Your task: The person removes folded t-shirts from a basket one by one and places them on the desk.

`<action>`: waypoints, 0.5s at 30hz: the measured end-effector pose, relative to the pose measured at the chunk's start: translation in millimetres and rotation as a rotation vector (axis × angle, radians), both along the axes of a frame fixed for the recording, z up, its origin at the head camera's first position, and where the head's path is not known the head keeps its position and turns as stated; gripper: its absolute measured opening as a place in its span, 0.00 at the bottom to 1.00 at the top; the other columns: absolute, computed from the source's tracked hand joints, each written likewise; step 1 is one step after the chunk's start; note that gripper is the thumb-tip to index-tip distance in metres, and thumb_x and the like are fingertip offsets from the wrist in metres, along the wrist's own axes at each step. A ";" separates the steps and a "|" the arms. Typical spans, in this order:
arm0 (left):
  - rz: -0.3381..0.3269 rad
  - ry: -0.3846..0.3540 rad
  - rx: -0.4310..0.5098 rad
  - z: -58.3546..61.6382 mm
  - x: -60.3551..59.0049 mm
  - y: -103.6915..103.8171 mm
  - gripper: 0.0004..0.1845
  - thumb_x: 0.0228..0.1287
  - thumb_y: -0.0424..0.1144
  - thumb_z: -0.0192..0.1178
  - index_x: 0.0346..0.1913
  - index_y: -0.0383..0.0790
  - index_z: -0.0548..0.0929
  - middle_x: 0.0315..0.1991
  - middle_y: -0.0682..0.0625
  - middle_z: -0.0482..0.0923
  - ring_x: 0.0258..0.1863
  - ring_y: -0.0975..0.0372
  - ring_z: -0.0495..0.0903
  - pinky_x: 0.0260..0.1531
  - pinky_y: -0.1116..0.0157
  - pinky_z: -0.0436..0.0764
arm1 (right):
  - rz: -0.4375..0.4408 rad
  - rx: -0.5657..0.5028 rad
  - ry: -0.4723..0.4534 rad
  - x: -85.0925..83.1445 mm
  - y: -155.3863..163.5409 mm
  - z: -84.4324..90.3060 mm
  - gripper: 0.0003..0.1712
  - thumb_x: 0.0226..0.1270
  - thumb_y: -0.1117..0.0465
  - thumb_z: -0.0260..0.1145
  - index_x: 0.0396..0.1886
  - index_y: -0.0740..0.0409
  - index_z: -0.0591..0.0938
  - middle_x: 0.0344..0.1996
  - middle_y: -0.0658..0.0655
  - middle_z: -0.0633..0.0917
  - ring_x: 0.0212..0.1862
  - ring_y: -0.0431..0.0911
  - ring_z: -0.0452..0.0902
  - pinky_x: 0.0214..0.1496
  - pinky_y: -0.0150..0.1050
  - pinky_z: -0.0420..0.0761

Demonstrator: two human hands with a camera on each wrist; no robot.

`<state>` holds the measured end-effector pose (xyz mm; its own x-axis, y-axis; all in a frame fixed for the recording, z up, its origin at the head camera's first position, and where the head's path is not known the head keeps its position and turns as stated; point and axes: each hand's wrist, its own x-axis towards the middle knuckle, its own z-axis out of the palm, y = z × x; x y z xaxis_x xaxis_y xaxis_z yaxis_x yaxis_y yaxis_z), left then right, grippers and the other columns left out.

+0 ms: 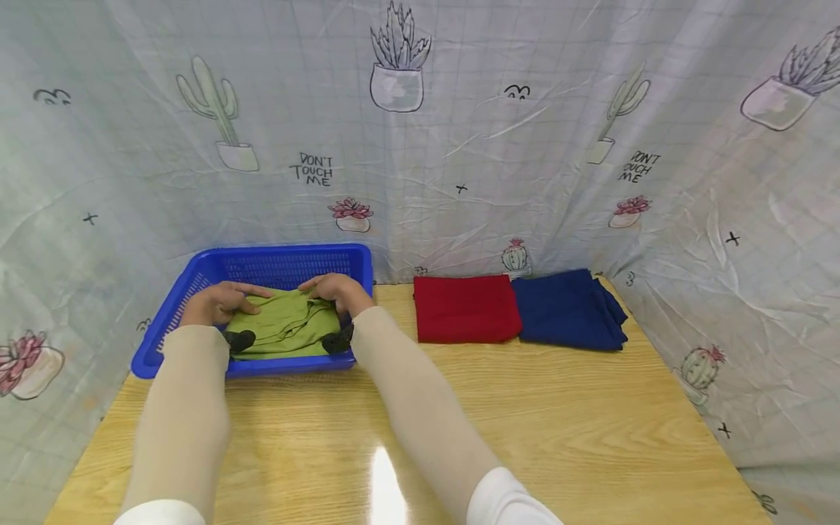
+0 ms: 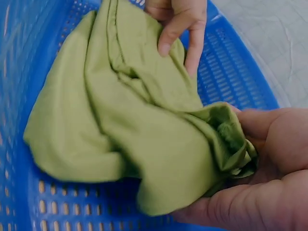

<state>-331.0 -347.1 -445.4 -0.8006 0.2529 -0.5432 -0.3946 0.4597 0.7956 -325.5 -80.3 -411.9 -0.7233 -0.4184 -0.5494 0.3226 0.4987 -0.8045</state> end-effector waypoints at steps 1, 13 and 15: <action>0.003 -0.003 -0.005 -0.5 -0.4 0.7 0.31 0.73 0.23 0.54 0.77 0.31 0.63 0.79 0.26 0.33 0.18 0.71 0.60 0.24 0.69 0.69 | -0.002 -0.012 -0.023 -1.3 1.1 -1.5 0.24 0.83 0.61 0.52 0.73 0.46 0.76 0.79 0.51 0.62 0.78 0.52 0.56 0.74 0.53 0.66; 0.129 -0.123 0.077 5.9 -0.1 7.5 0.14 0.77 0.40 0.58 0.59 0.39 0.83 0.51 0.36 0.82 0.38 0.62 0.84 0.45 0.61 0.85 | -0.185 0.009 0.019 2.4 0.5 -5.3 0.28 0.77 0.55 0.63 0.73 0.57 0.74 0.73 0.58 0.71 0.71 0.57 0.69 0.67 0.56 0.74; 0.157 -0.118 0.066 6.7 -0.6 7.7 0.08 0.76 0.42 0.59 0.46 0.44 0.86 0.39 0.48 0.84 0.36 0.61 0.85 0.44 0.60 0.85 | -0.140 0.034 0.095 2.8 0.3 -6.9 0.22 0.78 0.59 0.61 0.69 0.54 0.79 0.72 0.55 0.73 0.71 0.54 0.69 0.67 0.50 0.76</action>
